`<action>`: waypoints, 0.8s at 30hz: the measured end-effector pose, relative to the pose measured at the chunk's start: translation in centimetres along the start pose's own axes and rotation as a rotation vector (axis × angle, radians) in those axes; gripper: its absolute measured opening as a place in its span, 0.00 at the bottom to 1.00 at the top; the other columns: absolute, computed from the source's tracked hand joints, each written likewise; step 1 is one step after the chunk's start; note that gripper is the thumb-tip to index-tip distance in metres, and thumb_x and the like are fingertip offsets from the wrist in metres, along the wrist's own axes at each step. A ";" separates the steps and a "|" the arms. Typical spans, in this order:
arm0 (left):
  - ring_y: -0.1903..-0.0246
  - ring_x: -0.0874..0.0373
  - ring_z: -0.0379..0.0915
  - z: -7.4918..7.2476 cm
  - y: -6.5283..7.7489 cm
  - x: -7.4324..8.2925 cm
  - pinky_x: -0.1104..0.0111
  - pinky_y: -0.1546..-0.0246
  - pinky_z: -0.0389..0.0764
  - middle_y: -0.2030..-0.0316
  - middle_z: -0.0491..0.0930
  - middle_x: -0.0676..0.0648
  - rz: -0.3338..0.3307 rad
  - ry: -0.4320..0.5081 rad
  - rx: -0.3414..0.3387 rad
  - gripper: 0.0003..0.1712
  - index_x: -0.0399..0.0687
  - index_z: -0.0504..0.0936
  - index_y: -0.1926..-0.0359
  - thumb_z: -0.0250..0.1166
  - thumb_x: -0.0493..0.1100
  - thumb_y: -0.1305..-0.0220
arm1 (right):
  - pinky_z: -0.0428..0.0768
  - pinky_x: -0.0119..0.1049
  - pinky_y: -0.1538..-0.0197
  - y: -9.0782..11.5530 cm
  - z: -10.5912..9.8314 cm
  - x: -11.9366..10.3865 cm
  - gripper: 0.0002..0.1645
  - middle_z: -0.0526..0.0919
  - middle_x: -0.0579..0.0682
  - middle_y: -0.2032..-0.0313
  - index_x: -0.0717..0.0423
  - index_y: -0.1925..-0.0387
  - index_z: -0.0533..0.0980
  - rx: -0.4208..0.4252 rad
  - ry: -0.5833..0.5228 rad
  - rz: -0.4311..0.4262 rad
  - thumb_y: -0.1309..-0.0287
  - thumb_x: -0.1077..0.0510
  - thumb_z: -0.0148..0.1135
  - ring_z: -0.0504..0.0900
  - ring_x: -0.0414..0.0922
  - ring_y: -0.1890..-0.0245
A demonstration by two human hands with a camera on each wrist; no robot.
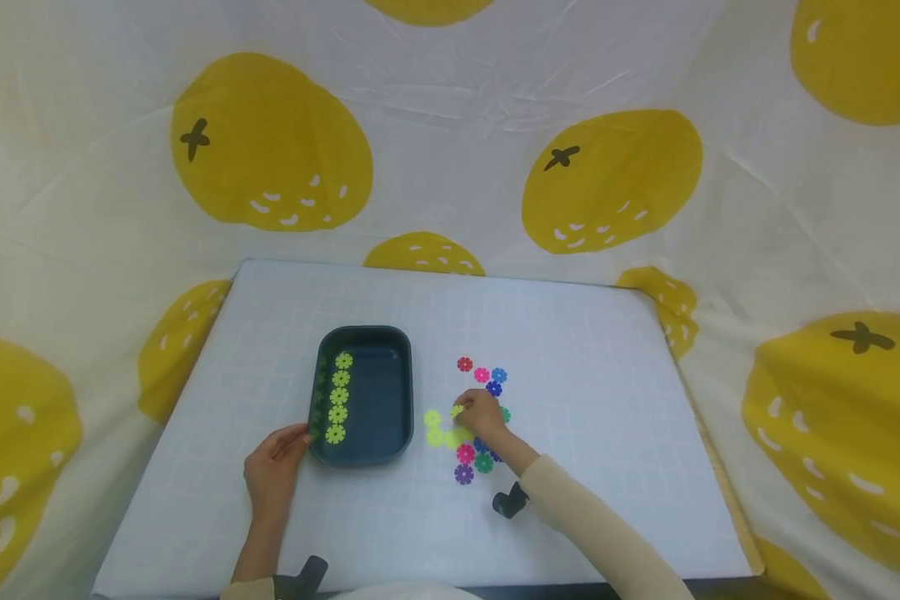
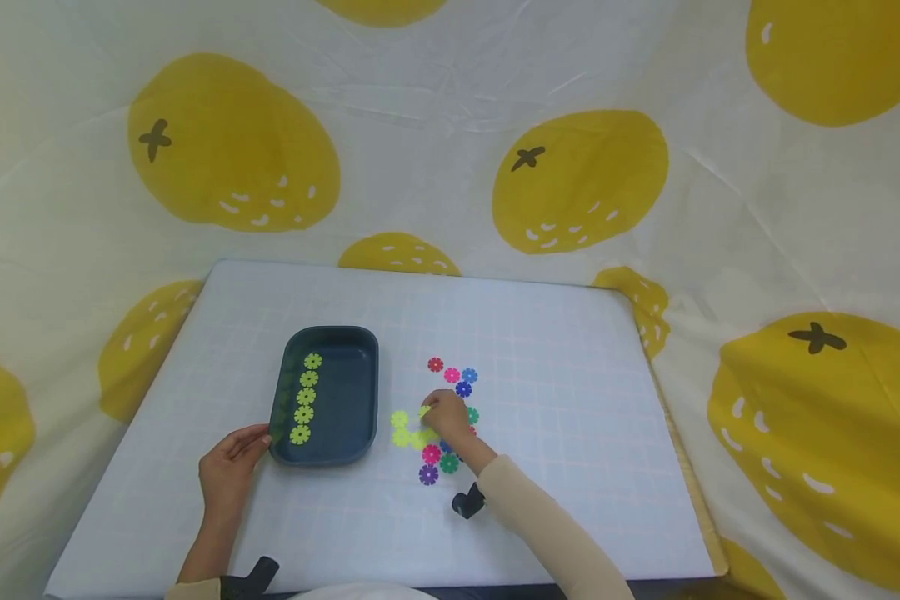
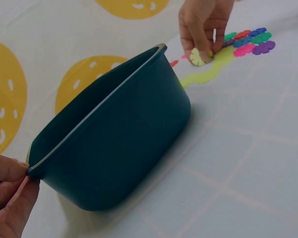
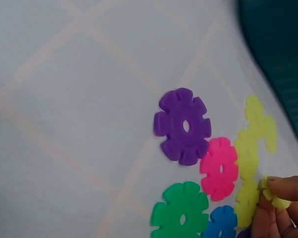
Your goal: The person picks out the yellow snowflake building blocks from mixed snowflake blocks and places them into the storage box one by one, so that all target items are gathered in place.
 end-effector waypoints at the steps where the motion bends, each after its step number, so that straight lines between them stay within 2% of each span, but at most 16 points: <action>1: 0.65 0.87 0.73 0.0 0.0 0.0 0.90 0.62 0.76 0.50 0.84 0.36 -0.003 -0.003 -0.001 0.13 0.36 0.83 0.52 0.68 0.32 0.39 | 0.82 0.36 0.66 -0.2 -0.1 0.2 0.10 0.85 0.54 0.65 0.61 0.63 0.83 -0.008 -0.008 0.011 0.50 0.65 0.70 0.78 0.45 0.69; 7: 0.64 0.87 0.73 0.0 0.1 0.2 0.90 0.61 0.76 0.50 0.84 0.37 -0.001 -0.006 -0.003 0.13 0.37 0.83 0.52 0.69 0.33 0.38 | 0.82 0.32 0.69 -0.7 -0.5 1.0 0.13 0.87 0.56 0.60 0.61 0.60 0.85 -0.060 -0.130 0.095 0.50 0.67 0.68 0.80 0.44 0.71; 13: 0.64 0.86 0.73 0.0 0.1 0.0 0.90 0.61 0.76 0.50 0.84 0.36 -0.018 0.008 -0.004 0.14 0.37 0.83 0.51 0.69 0.33 0.38 | 0.87 0.33 0.61 -1.0 -0.9 1.7 0.13 0.87 0.57 0.59 0.62 0.57 0.85 -0.111 -0.288 0.217 0.45 0.66 0.68 0.84 0.44 0.69; 19: 0.64 0.85 0.74 -0.1 -0.1 -0.2 0.89 0.60 0.77 0.51 0.85 0.37 -0.008 0.007 0.007 0.13 0.38 0.84 0.52 0.69 0.33 0.39 | 0.87 0.32 0.63 -1.3 -1.3 2.3 0.15 0.87 0.58 0.53 0.60 0.53 0.84 -0.118 -0.318 0.335 0.44 0.65 0.69 0.87 0.44 0.68; 24: 0.64 0.84 0.75 0.0 -0.2 -0.5 0.88 0.60 0.78 0.51 0.85 0.37 -0.006 0.013 0.012 0.13 0.38 0.84 0.53 0.69 0.32 0.40 | 0.87 0.35 0.62 -1.5 -1.8 2.3 0.17 0.86 0.61 0.53 0.64 0.51 0.83 -0.115 -0.377 0.389 0.45 0.68 0.68 0.89 0.47 0.68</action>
Point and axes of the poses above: each hand's wrist, its own y-axis away from the middle knuckle, its own z-axis out of the palm, x = y × z, the point moved 7 cm from there along -y, towards the middle knuckle
